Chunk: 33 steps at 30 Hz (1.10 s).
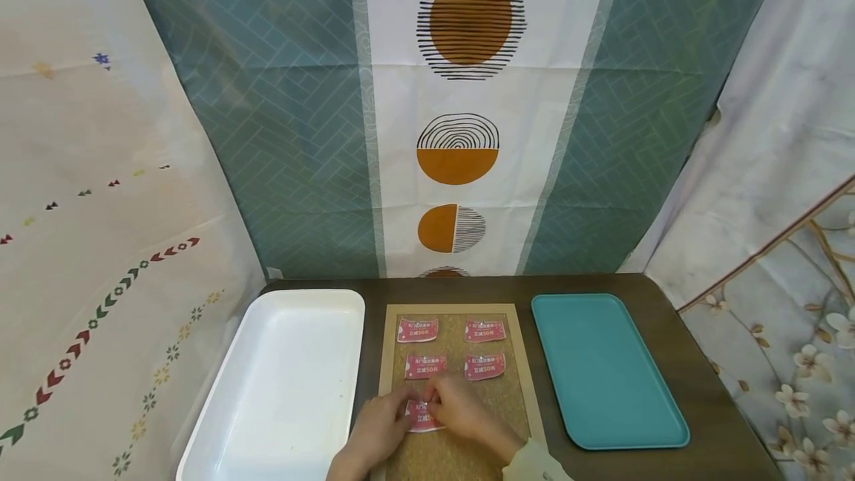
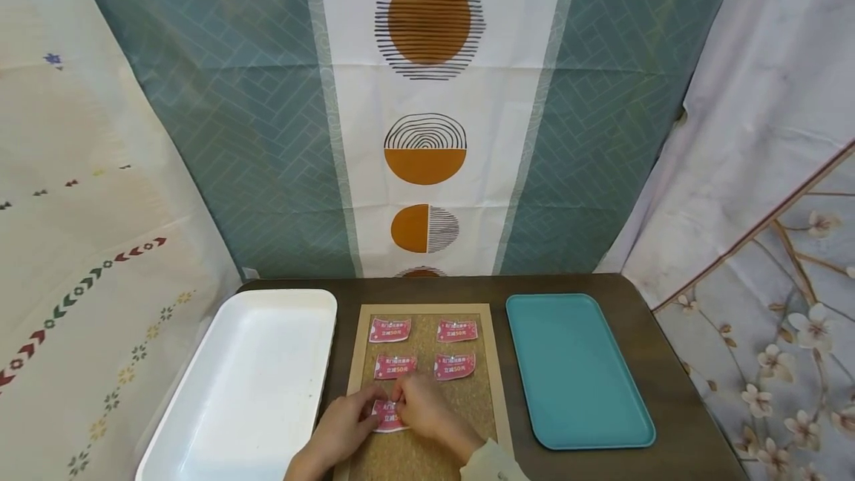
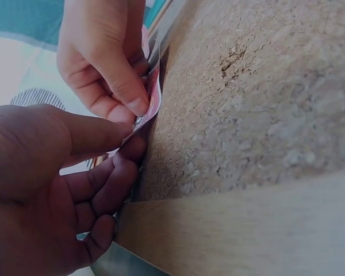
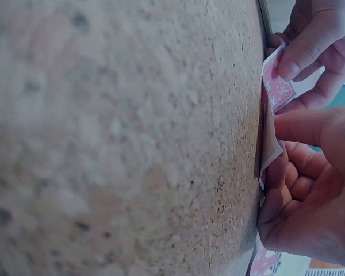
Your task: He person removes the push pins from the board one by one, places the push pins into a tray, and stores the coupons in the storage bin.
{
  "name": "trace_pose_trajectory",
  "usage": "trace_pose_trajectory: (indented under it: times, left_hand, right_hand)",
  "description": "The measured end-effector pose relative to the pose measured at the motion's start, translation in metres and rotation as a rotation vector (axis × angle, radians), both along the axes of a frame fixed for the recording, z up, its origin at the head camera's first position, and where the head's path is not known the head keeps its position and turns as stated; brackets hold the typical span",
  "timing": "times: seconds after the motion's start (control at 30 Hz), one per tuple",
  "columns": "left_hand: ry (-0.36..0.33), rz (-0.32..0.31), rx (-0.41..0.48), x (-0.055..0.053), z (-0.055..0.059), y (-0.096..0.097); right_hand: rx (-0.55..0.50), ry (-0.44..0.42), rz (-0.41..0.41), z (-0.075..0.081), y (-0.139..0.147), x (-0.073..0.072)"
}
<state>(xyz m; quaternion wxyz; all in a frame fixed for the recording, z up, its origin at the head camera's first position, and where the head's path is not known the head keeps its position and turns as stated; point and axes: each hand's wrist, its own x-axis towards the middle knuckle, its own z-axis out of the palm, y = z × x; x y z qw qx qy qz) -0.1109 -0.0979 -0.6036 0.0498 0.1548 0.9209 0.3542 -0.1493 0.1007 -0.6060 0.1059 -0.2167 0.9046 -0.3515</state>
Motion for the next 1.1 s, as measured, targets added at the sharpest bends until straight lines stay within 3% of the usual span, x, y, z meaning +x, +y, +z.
trace_pose_trajectory:
  times: [0.23, 0.43, 0.83, 1.1]
  left_hand:
    - [-0.062, 0.003, 0.045, 0.0013, 0.001, -0.0039]
    - [-0.052, 0.007, 0.038, 0.0008, 0.0018, -0.0048]
    - [-0.036, 0.009, 0.05, -0.0008, 0.0037, -0.0062]
    - [-0.085, 0.02, 0.129, -0.0008, 0.0026, -0.0029]
  right_hand:
    - [-0.005, -0.015, -0.002, -0.0009, -0.0034, 0.0034]
    - [-0.003, 0.004, 0.0, -0.0016, -0.0045, 0.0041]
    - [0.106, 0.213, 0.025, -0.0025, -0.0094, 0.0076]
    - [0.18, 0.167, 0.022, 0.0037, -0.0092, 0.0086]
